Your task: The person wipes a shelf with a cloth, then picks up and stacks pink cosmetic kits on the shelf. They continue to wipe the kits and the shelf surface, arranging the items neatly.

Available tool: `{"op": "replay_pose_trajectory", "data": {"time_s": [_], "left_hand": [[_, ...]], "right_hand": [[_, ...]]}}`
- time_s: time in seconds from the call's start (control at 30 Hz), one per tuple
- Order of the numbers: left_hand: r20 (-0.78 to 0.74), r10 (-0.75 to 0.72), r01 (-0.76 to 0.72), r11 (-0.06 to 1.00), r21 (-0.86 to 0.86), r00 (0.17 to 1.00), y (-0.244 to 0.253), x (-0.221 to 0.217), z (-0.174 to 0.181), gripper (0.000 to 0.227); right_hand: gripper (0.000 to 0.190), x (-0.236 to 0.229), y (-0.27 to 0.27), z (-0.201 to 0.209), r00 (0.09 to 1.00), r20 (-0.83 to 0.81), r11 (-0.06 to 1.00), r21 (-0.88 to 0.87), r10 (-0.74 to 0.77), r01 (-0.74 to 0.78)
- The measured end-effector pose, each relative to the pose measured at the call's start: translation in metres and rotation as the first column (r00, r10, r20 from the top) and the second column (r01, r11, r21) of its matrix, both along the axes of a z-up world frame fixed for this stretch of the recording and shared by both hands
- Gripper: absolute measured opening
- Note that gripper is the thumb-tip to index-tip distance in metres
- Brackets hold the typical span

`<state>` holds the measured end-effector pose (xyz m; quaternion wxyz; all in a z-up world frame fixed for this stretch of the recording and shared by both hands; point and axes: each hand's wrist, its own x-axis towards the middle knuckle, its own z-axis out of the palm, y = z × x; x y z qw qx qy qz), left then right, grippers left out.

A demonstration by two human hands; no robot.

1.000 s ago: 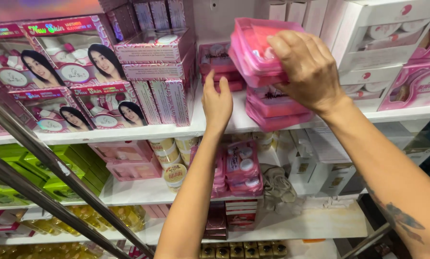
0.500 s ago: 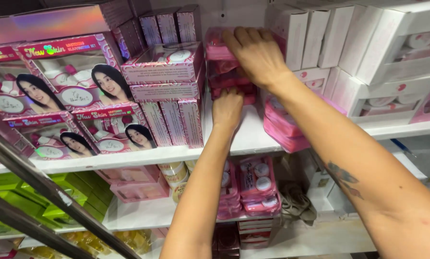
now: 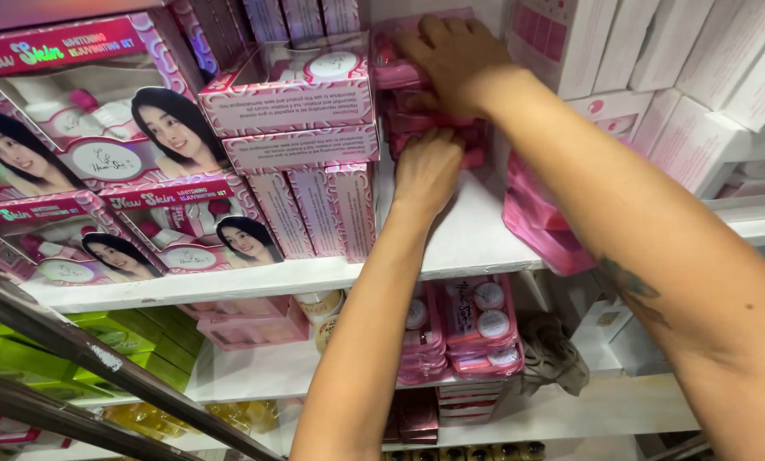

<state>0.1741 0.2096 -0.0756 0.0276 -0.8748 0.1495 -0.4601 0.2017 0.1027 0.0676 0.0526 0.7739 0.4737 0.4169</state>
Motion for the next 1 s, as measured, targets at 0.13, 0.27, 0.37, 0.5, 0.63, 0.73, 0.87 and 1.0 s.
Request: {"op": "replay_pose_trajectory", "data": {"time_s": [0.13,0.27,0.37,0.5,0.63,0.73,0.87,1.0], "left_hand": [[-0.051,-0.008,0.007,1.0,-0.011,0.999,-0.009,-0.034,0.014,0.021],[-0.015,-0.043,0.041,0.991,-0.128,0.999,-0.014,-0.053,0.028,0.019],[-0.029,-0.038,0.03,0.97,-0.241,0.999,-0.018,-0.07,0.044,0.028],[0.199,0.087,-0.064,0.991,-0.118,0.976,-0.012,-0.044,0.028,0.056],[0.08,0.257,-0.241,0.957,-0.163,0.963,-0.011,-0.029,0.023,0.063],[0.065,0.315,-0.293,0.929,-0.225,0.947,-0.011,-0.02,0.02,0.065],[-0.011,0.238,-0.233,0.94,-0.249,0.971,-0.017,-0.03,0.025,0.058],[-0.039,0.183,-0.187,0.947,-0.262,0.982,-0.018,-0.028,0.019,0.051]], "right_hand": [[0.084,-0.008,-0.005,0.003,0.985,-0.154,0.996,0.022,-0.08,0.084],[0.077,0.025,-0.018,0.002,0.985,-0.15,0.996,0.048,0.084,-0.077],[0.065,0.036,-0.027,0.01,0.961,-0.155,0.974,0.041,0.229,-0.225],[0.053,0.003,-0.033,0.029,0.933,-0.302,0.98,0.094,0.196,-0.175],[0.048,-0.002,-0.035,0.033,0.941,-0.335,0.997,0.077,0.04,-0.015],[0.043,0.007,-0.034,0.029,0.967,-0.164,0.977,0.118,0.197,-0.179],[0.041,0.009,-0.013,0.015,0.968,-0.229,0.992,0.097,0.102,-0.081],[0.053,0.014,-0.006,0.002,0.969,-0.235,0.997,0.038,0.074,-0.067]]}}
